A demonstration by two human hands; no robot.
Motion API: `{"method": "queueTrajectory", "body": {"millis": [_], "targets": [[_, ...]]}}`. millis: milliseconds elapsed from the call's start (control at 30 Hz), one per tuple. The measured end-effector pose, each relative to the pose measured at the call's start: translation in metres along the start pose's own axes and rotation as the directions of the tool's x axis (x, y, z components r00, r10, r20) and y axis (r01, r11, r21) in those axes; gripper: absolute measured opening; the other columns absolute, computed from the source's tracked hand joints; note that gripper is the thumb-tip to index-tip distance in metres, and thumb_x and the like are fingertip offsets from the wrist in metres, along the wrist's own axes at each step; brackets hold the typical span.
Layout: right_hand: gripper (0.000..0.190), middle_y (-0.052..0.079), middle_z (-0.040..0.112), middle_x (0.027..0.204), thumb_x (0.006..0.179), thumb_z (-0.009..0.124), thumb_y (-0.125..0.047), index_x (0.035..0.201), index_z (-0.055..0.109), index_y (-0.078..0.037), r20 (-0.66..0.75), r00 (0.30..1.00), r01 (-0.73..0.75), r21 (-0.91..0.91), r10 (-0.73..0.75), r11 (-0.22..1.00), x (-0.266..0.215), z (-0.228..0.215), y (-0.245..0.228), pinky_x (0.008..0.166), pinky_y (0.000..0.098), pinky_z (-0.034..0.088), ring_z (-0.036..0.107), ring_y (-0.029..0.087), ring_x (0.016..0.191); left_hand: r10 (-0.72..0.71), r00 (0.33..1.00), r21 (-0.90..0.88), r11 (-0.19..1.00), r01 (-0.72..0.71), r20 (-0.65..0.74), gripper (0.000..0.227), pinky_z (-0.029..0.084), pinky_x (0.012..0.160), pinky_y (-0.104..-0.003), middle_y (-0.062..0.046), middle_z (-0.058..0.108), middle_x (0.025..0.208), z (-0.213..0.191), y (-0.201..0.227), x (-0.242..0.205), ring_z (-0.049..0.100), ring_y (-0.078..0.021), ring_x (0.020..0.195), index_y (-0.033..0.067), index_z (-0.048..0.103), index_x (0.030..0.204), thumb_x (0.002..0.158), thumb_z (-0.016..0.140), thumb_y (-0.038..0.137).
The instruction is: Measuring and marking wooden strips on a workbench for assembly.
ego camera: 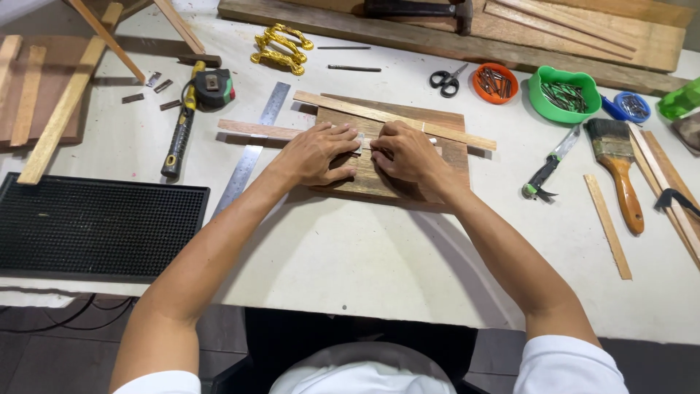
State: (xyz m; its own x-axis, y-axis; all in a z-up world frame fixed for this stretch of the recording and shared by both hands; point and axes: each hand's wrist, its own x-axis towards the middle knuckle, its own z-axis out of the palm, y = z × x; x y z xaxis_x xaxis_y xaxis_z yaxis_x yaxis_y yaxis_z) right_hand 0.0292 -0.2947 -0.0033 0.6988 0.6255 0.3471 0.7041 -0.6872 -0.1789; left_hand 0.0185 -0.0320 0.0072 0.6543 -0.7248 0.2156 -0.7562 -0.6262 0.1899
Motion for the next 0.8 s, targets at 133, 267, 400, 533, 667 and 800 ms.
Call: {"method": "queueTrajectory", "body": {"millis": [133,267,400,533,667,800], "targets": [[0.023,0.008,0.07,0.092,0.091,0.072,-0.024,0.104,0.081,-0.008,0.018,1.0,-0.015,0.038,0.014,0.999,0.002,-0.01,-0.005,0.076,0.0386,0.058,0.065,0.023,0.087,-0.03,0.999,0.006,1.0,0.03,-0.035,0.066,0.027,0.124,-0.043,-0.006,0.051,0.154,-0.017,-0.025,-0.036,0.042,-0.0232,0.146,0.0153,0.06,0.141,0.09,0.065,0.057],[0.024,0.01,0.07,0.095,0.091,0.073,-0.024,0.105,0.081,-0.006,0.064,0.998,-0.019,0.033,0.017,0.999,0.004,-0.019,-0.013,0.071,0.0377,0.057,0.064,0.023,0.085,-0.043,0.998,0.041,0.998,0.045,-0.044,0.072,0.028,0.122,-0.043,-0.008,0.051,0.153,-0.02,-0.034,-0.046,0.042,-0.0245,0.146,0.0132,0.059,0.141,0.087,0.067,0.06],[0.023,0.011,0.072,0.102,0.089,0.073,-0.023,0.101,0.08,-0.005,0.102,0.993,-0.059,0.003,0.058,0.998,0.009,-0.01,-0.006,0.066,0.036,0.057,0.066,0.023,0.083,-0.01,1.0,0.045,0.999,0.01,-0.01,0.077,0.028,0.123,-0.044,-0.009,0.051,0.153,-0.009,-0.021,-0.022,0.042,-0.0255,0.145,0.0121,0.058,0.142,0.087,0.065,0.065],[0.021,0.01,0.073,0.1,0.088,0.072,-0.022,0.099,0.081,-0.006,0.093,0.994,-0.049,-0.008,0.05,0.999,0.009,-0.011,-0.005,0.065,0.037,0.058,0.068,0.023,0.081,0.026,1.0,-0.002,1.0,-0.026,0.004,0.08,0.028,0.12,-0.046,-0.011,0.049,0.153,0.005,0.003,0.013,0.041,-0.027,0.144,0.012,0.057,0.142,0.086,0.063,0.069],[0.017,0.008,0.074,0.094,0.089,0.072,-0.021,0.093,0.082,-0.008,0.097,0.993,-0.065,-0.051,0.07,0.997,0.013,-0.006,0.0,0.063,0.037,0.058,0.068,0.023,0.075,0.006,1.0,-0.019,1.0,-0.005,0.023,0.082,0.027,0.123,-0.045,-0.009,0.048,0.155,0.003,0.006,0.013,0.04,-0.0256,0.146,0.0131,0.056,0.144,0.087,0.06,0.072],[0.022,0.007,0.074,0.091,0.092,0.075,-0.028,0.086,0.081,-0.008,0.111,0.991,-0.066,-0.099,0.077,0.993,0.022,-0.016,-0.009,0.062,0.038,0.056,0.067,0.022,0.071,0.006,1.0,0.009,1.0,-0.006,0.0,0.088,0.027,0.123,-0.043,-0.009,0.046,0.156,0.002,-0.011,-0.014,0.038,-0.0256,0.147,0.0129,0.053,0.146,0.085,0.059,0.075]]}}
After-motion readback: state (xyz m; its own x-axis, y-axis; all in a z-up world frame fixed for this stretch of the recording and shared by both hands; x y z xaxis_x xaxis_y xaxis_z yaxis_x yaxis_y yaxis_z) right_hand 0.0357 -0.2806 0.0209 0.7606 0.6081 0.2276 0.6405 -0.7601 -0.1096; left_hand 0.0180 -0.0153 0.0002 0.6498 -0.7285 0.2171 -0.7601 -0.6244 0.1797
